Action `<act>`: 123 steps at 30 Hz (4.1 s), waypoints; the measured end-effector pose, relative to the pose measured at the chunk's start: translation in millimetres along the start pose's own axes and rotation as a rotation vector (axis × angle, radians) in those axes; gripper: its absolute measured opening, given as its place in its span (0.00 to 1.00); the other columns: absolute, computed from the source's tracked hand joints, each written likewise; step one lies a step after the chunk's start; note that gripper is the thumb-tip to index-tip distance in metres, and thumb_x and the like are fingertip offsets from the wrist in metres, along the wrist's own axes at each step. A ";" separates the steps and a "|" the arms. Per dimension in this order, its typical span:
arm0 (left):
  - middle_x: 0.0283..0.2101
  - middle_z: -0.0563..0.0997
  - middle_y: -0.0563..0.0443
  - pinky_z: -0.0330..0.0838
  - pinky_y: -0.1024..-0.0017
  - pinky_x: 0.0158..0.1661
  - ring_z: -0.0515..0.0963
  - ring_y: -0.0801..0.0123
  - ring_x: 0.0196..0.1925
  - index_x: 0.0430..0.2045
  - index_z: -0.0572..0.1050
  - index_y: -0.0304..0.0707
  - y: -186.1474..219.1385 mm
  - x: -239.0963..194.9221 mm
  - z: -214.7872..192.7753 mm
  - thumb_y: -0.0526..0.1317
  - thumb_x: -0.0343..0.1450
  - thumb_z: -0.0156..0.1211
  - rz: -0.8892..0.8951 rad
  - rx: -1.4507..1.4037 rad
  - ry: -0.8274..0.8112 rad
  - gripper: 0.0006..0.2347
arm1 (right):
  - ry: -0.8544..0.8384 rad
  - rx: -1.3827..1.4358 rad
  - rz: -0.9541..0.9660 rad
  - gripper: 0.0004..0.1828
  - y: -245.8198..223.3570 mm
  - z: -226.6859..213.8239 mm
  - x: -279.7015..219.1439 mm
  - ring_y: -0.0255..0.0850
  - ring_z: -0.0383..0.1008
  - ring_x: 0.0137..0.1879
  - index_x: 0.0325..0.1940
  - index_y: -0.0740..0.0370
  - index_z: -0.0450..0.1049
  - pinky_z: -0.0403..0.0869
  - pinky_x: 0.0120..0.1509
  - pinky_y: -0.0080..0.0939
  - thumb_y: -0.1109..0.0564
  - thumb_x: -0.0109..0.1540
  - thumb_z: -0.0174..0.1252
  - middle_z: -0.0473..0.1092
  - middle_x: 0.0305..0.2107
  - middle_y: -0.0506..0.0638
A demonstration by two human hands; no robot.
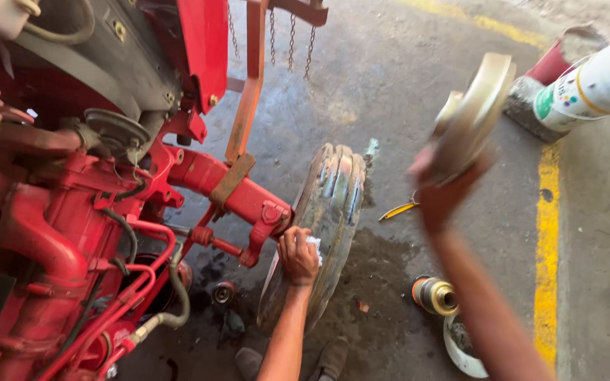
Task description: The person removes a circular metal part from a red machine and repeatedly wipes it with a white cloth. They also wipe the machine's tire and other surfaces while holding a metal bowl containing dark liquid.
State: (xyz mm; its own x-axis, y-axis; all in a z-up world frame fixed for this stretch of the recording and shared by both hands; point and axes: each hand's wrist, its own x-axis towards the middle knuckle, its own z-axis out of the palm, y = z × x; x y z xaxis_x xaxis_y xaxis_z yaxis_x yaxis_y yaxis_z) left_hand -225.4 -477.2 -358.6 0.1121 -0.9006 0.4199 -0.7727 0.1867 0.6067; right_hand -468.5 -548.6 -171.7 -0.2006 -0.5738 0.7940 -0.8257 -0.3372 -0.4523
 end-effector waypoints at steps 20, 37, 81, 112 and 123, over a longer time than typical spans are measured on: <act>0.48 0.75 0.42 0.68 0.53 0.50 0.74 0.47 0.51 0.40 0.75 0.38 1.0 4.2 -2.0 0.35 0.70 0.54 0.157 -0.058 0.163 0.08 | -0.661 0.003 -0.318 0.19 25.3 22.6 -36.7 0.41 0.73 0.39 0.39 0.53 0.67 0.75 0.48 0.52 0.59 0.52 0.71 0.69 0.33 0.48; 0.46 0.75 0.43 0.67 0.52 0.49 0.74 0.47 0.48 0.38 0.76 0.39 1.2 6.7 -2.0 0.36 0.68 0.52 0.040 -0.043 0.014 0.08 | -0.769 0.146 0.046 0.16 31.3 10.4 -0.2 0.53 0.74 0.41 0.46 0.57 0.73 0.74 0.46 0.52 0.63 0.55 0.62 0.72 0.38 0.54; 0.45 0.75 0.42 0.68 0.53 0.51 0.74 0.47 0.48 0.37 0.75 0.37 0.0 -0.5 2.8 0.34 0.68 0.52 0.040 -0.080 0.058 0.07 | -0.555 0.122 -0.226 0.22 40.0 11.7 -3.9 0.54 0.74 0.43 0.53 0.56 0.70 0.74 0.51 0.52 0.62 0.55 0.64 0.72 0.38 0.55; 0.46 0.75 0.40 0.68 0.52 0.51 0.74 0.45 0.49 0.38 0.75 0.36 4.9 -5.5 -0.6 0.35 0.68 0.53 0.047 -0.117 0.066 0.08 | -0.276 -0.297 -0.168 0.32 71.5 48.4 28.8 0.60 0.66 0.43 0.61 0.74 0.63 0.62 0.52 0.60 0.52 0.62 0.68 0.65 0.37 0.65; 0.44 0.76 0.42 0.68 0.53 0.51 0.75 0.47 0.48 0.36 0.76 0.37 -1.9 -2.5 -2.4 0.35 0.67 0.52 -0.010 -0.103 0.000 0.08 | -0.286 -0.222 -0.212 0.36 31.4 69.3 -57.5 0.65 0.67 0.56 0.63 0.68 0.60 0.59 0.67 0.67 0.51 0.59 0.68 0.67 0.51 0.67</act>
State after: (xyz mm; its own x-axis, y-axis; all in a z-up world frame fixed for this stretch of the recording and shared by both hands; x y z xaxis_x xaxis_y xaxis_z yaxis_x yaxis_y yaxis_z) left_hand -222.7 -474.4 -359.2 0.1195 -0.9026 0.4136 -0.7031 0.2171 0.6771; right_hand -446.4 -577.9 -259.8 0.1143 -0.7041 0.7008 -0.9330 -0.3184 -0.1677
